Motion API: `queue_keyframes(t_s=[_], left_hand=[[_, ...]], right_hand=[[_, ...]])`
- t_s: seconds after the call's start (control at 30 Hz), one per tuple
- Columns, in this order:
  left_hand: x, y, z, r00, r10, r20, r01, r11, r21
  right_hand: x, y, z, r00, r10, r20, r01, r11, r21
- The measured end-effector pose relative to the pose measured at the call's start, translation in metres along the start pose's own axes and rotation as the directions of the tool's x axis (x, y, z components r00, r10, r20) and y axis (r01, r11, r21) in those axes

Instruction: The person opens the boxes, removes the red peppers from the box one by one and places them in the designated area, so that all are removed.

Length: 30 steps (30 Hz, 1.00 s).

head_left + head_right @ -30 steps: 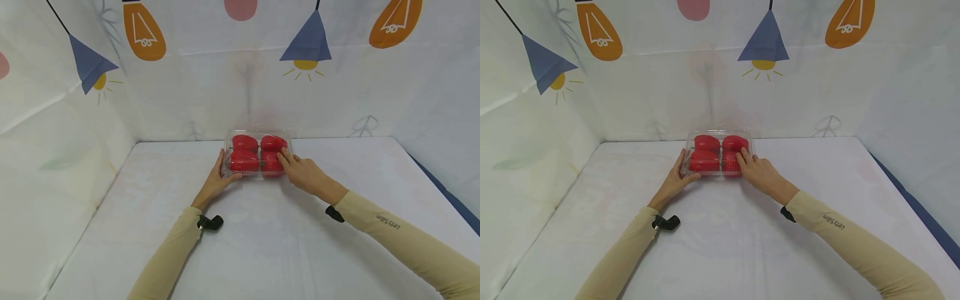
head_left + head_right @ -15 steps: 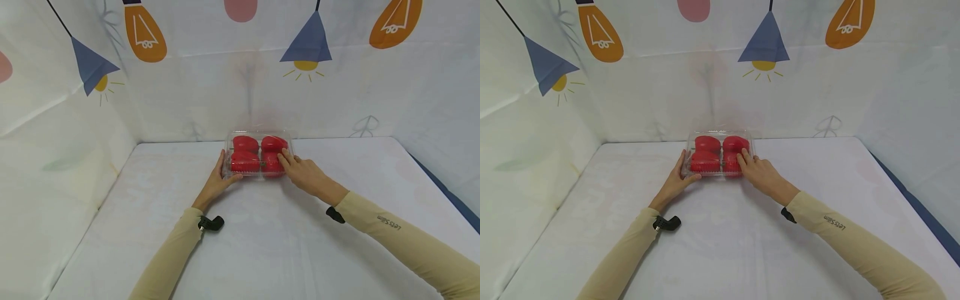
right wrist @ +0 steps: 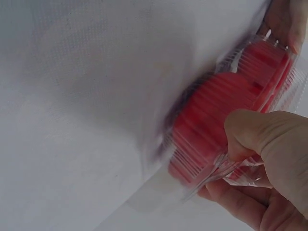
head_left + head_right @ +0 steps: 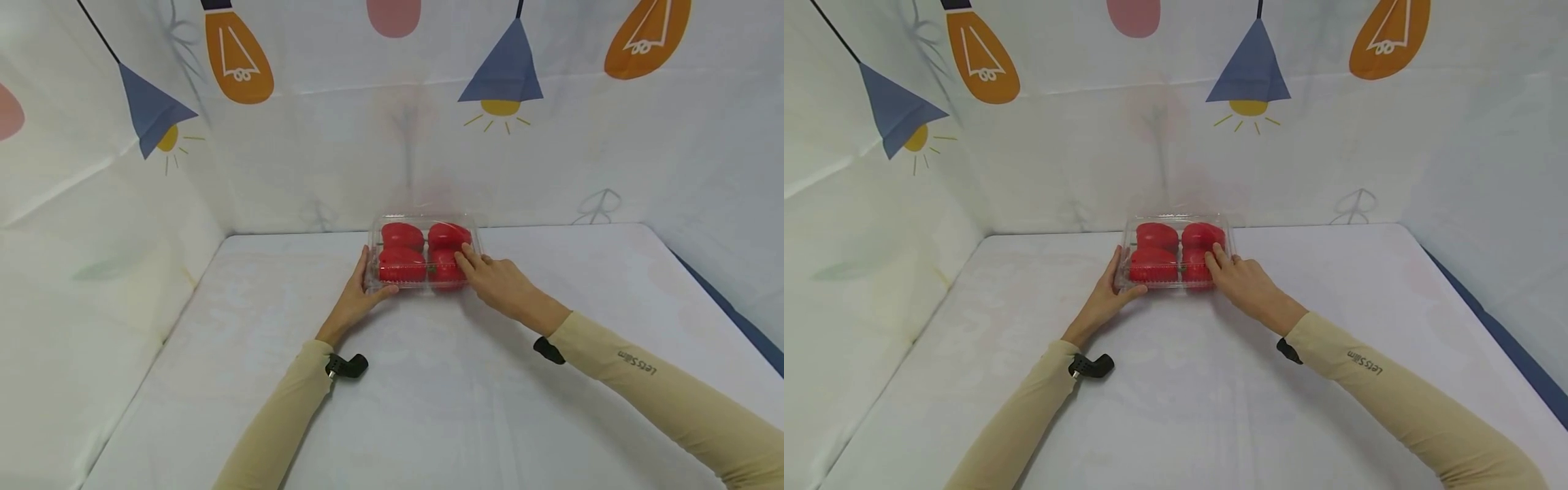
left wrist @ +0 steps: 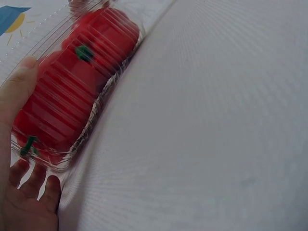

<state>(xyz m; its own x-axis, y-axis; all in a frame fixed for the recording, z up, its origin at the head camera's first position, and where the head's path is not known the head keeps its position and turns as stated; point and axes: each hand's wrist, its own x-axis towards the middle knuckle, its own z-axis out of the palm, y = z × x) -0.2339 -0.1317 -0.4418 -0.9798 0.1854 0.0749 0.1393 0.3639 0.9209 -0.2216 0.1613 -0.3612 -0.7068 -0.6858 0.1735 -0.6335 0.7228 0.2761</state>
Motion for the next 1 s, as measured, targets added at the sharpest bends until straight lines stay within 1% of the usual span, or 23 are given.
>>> queue_keyframes(t_s=[0.23,0.5,0.77,0.87,1.0], left_hand=[[0.0016,-0.0010,-0.0004,1.000,0.008,-0.008,-0.008,1.000,0.016],[0.0003,-0.0007,-0.0002,1.000,-0.008,-0.014,0.008,0.999,0.032],[-0.0015,0.0000,0.0001,1.000,-0.012,-0.015,0.013,0.999,0.039],[-0.0011,0.0000,-0.0001,1.000,-0.014,-0.018,0.015,0.999,0.038],[-0.0010,0.0009,-0.0004,1.000,-0.019,-0.016,0.019,0.999,0.045]], right_hand=[[0.0009,0.0014,0.0013,0.999,-0.016,-0.051,0.014,0.999,-0.037],[0.0015,-0.0002,0.0017,1.000,0.010,-0.016,-0.011,1.000,-0.021],[-0.0008,-0.0010,0.0070,0.995,0.030,-0.094,-0.032,0.999,-0.016],[-0.0011,0.0000,0.0062,0.994,0.049,-0.101,-0.048,0.999,0.010],[-0.0023,0.0029,0.0044,0.993,0.073,-0.091,-0.067,0.995,0.072]])
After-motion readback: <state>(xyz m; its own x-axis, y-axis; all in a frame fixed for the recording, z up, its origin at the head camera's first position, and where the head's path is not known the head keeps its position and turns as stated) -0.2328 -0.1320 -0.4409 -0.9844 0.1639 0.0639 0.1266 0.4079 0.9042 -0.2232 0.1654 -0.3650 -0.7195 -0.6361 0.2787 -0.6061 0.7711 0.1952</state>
